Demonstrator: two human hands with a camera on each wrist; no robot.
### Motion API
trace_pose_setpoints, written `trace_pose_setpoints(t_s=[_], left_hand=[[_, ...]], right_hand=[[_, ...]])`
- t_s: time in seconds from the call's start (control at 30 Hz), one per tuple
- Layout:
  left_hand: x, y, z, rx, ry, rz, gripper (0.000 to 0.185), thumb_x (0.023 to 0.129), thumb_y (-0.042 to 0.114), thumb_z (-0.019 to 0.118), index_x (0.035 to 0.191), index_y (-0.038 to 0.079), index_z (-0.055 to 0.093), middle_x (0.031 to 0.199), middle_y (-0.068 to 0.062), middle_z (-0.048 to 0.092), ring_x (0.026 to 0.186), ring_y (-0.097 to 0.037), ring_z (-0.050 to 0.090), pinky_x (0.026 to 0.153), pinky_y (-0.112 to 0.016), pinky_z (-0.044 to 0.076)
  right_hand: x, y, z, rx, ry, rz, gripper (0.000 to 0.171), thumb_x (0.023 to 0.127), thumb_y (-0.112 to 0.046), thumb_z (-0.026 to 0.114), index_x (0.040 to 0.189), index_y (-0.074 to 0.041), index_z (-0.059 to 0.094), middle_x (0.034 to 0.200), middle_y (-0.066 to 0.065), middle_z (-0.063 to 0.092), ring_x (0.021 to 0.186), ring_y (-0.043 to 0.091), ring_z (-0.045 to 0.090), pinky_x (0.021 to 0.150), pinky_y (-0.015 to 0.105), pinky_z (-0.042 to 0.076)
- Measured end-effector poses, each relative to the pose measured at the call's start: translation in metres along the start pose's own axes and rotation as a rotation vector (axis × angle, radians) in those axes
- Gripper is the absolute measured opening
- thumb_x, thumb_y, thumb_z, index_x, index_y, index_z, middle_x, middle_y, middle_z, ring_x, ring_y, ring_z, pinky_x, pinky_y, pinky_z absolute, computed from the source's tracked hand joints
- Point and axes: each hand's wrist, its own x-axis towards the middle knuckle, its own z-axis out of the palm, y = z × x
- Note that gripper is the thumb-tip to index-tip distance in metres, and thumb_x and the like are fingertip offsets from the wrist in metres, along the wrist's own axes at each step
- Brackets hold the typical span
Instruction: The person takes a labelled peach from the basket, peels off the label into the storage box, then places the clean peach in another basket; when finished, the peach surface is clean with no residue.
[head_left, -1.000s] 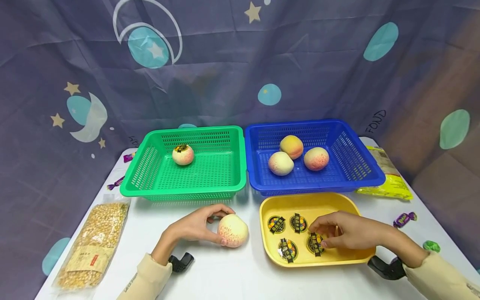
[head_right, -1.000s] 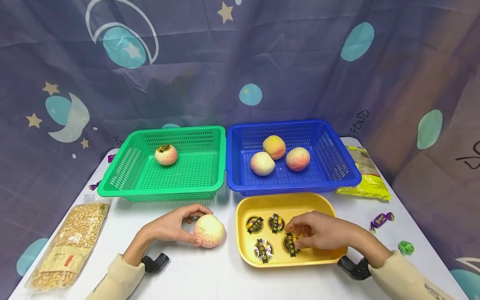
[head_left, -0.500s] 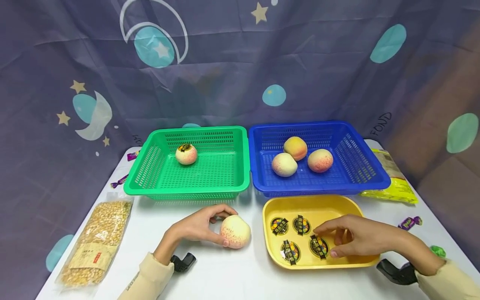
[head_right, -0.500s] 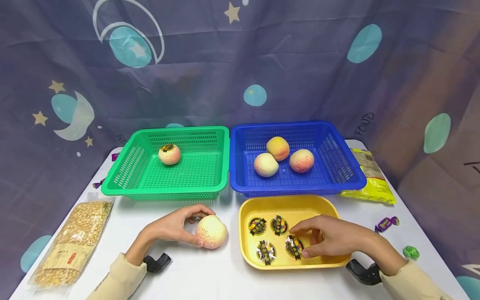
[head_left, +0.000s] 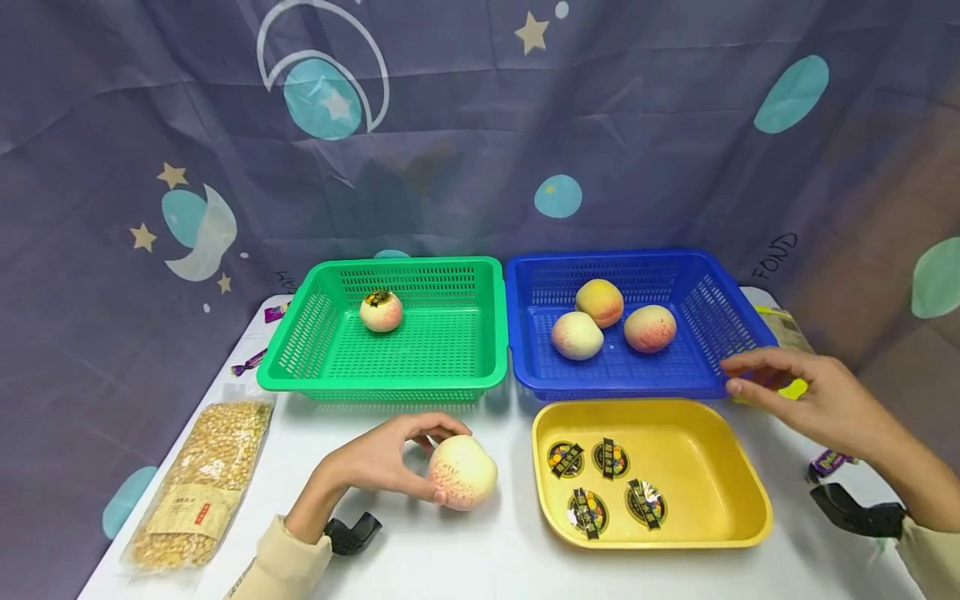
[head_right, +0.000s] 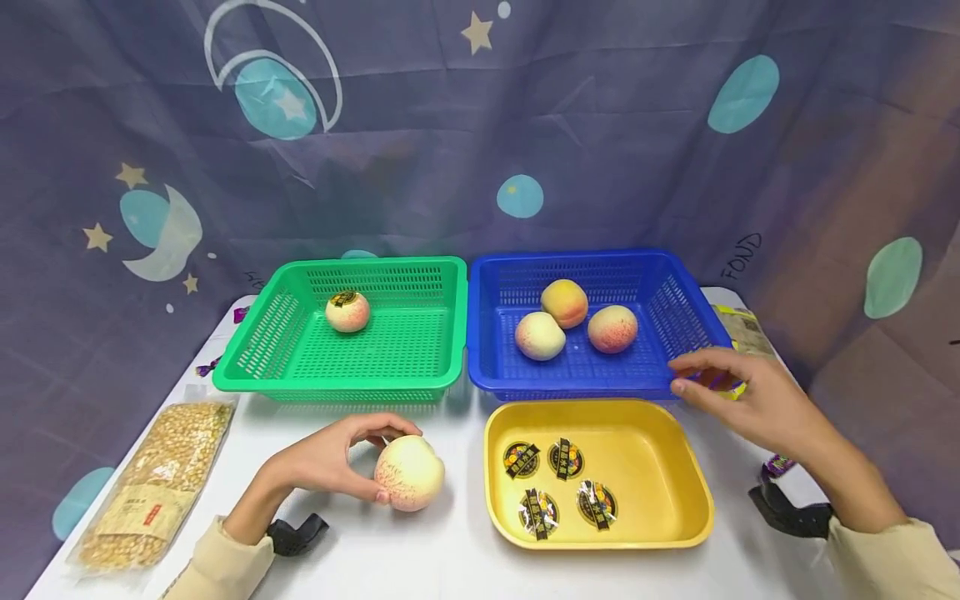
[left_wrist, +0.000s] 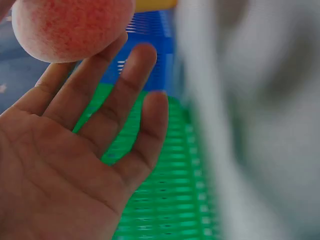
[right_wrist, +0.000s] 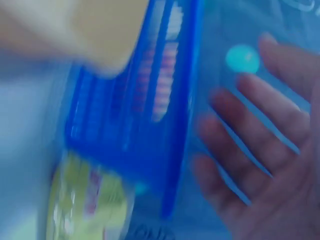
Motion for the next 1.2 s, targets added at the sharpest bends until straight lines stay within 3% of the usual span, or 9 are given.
trace_pose_setpoints(t_s=[0.07, 0.13, 0.2, 0.27, 0.33, 0.57, 0.77, 0.9, 1.2], left_hand=[[-0.002, 0.007, -0.004, -0.011, -0.002, 0.043, 0.066, 0.075, 0.025, 0.09, 0.134, 0.027, 0.061, 0.124, 0.005, 0.069, 0.115, -0.013, 0.064, 0.096, -0.037, 0.052], [-0.002, 0.015, -0.009, -0.03, 0.0, 0.083, 0.067, 0.075, 0.022, 0.09, 0.136, 0.025, 0.061, 0.124, 0.003, 0.069, 0.114, -0.014, 0.065, 0.095, -0.035, 0.053], [0.0, 0.023, -0.013, -0.056, 0.003, 0.117, 0.068, 0.076, 0.018, 0.089, 0.137, 0.023, 0.06, 0.126, 0.0, 0.069, 0.115, -0.016, 0.065, 0.096, -0.034, 0.053], [0.002, 0.031, -0.018, -0.077, 0.014, 0.144, 0.069, 0.076, 0.015, 0.089, 0.138, 0.021, 0.06, 0.128, -0.001, 0.068, 0.117, -0.017, 0.065, 0.098, -0.034, 0.053], [0.007, 0.039, -0.023, -0.095, 0.029, 0.166, 0.069, 0.076, 0.013, 0.088, 0.138, 0.019, 0.059, 0.131, -0.003, 0.067, 0.119, -0.018, 0.064, 0.1, -0.035, 0.052], [0.038, 0.054, -0.037, -0.163, 0.078, 0.246, 0.073, 0.081, 0.018, 0.084, 0.147, 0.015, 0.053, 0.139, -0.008, 0.062, 0.124, -0.022, 0.062, 0.1, -0.043, 0.054], [0.077, 0.06, -0.046, -0.122, 0.124, 0.324, 0.073, 0.084, 0.026, 0.082, 0.148, 0.008, 0.051, 0.141, -0.011, 0.059, 0.125, -0.022, 0.057, 0.098, -0.045, 0.052], [0.104, 0.064, -0.05, -0.092, 0.159, 0.319, 0.068, 0.083, 0.022, 0.081, 0.146, 0.013, 0.055, 0.138, -0.007, 0.061, 0.119, -0.02, 0.058, 0.093, -0.046, 0.053], [0.174, 0.078, -0.047, -0.082, 0.192, 0.272, 0.066, 0.083, 0.016, 0.082, 0.144, 0.019, 0.055, 0.132, -0.002, 0.065, 0.114, -0.015, 0.063, 0.092, -0.042, 0.055]], right_hand=[[0.004, 0.012, -0.006, -0.061, 0.061, 0.072, 0.032, 0.086, -0.012, 0.081, 0.117, -0.01, 0.073, 0.104, -0.007, 0.071, 0.091, -0.001, 0.056, 0.076, 0.015, 0.047], [0.008, 0.024, -0.009, -0.096, 0.059, 0.149, 0.046, 0.088, -0.02, 0.08, 0.129, -0.005, 0.067, 0.121, 0.012, 0.068, 0.11, 0.017, 0.055, 0.09, 0.032, 0.048], [0.011, 0.034, -0.009, -0.131, 0.006, 0.207, 0.064, 0.09, -0.029, 0.077, 0.143, 0.0, 0.054, 0.138, 0.031, 0.054, 0.123, 0.041, 0.044, 0.1, 0.058, 0.038], [0.014, 0.041, -0.008, -0.145, -0.061, 0.258, 0.08, 0.093, -0.036, 0.071, 0.154, 0.001, 0.037, 0.15, 0.04, 0.037, 0.125, 0.062, 0.029, 0.093, 0.079, 0.023], [0.017, 0.046, -0.005, -0.152, -0.115, 0.299, 0.089, 0.095, -0.042, 0.066, 0.16, 0.0, 0.023, 0.156, 0.041, 0.026, 0.129, 0.067, 0.022, 0.095, 0.083, 0.015], [0.022, 0.054, 0.004, -0.166, -0.199, 0.32, 0.096, 0.098, -0.047, 0.058, 0.161, 0.005, 0.007, 0.162, 0.039, 0.009, 0.132, 0.07, 0.017, 0.097, 0.083, 0.014], [0.022, 0.053, 0.007, -0.144, -0.231, 0.327, 0.1, 0.098, -0.048, 0.058, 0.161, 0.002, -0.002, 0.165, 0.036, -0.002, 0.141, 0.07, 0.006, 0.1, 0.088, 0.007], [0.021, 0.054, 0.007, -0.125, -0.26, 0.338, 0.103, 0.098, -0.049, 0.057, 0.161, 0.0, -0.007, 0.165, 0.034, -0.01, 0.146, 0.067, -0.004, 0.103, 0.088, 0.001], [0.02, 0.058, 0.007, -0.099, -0.267, 0.349, 0.104, 0.098, -0.05, 0.057, 0.161, -0.003, -0.011, 0.166, 0.031, -0.014, 0.148, 0.062, -0.009, 0.104, 0.087, -0.002]])
